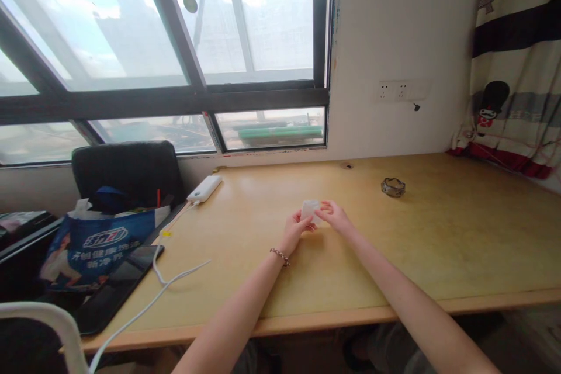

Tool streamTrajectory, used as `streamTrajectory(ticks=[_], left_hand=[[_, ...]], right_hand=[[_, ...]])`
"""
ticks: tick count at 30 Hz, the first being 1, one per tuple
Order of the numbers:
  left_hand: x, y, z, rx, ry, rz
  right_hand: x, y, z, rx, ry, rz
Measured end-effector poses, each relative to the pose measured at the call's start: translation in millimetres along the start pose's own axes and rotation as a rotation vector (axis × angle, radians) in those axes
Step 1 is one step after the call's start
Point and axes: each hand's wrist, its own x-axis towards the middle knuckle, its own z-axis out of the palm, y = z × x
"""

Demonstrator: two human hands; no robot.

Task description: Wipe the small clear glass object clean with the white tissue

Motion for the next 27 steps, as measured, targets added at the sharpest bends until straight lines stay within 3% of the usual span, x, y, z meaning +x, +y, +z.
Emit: streamTrajectory(ticks=[3,7,13,21,27], left_hand=[[-1.5,0.3,-1.1,0.156,-0.015,-0.04],[-0.1,-3.0,-1.3,0.246,0.001,-0.031],[0.8,-4.2,-2.6,0.24,0.086,-0.033],[2.6,-0.4,-8.2,0.198,0.187,0.042],[-2.1,0.3,0.3,0.399,0.165,0.264]], right_hand=[[-7.7,2.8,19.4,0.144,-0.036,-0.047],[-7.2,11.6,5.4,0.176,0.06,-0.106],[0.7,14.9,-14.0,0.357,0.257,0.043],[-0.2,13.5,-17.1,0.509,0.199,0.135],[0.3,13.6,-16.9,0.575,0.144,0.16]])
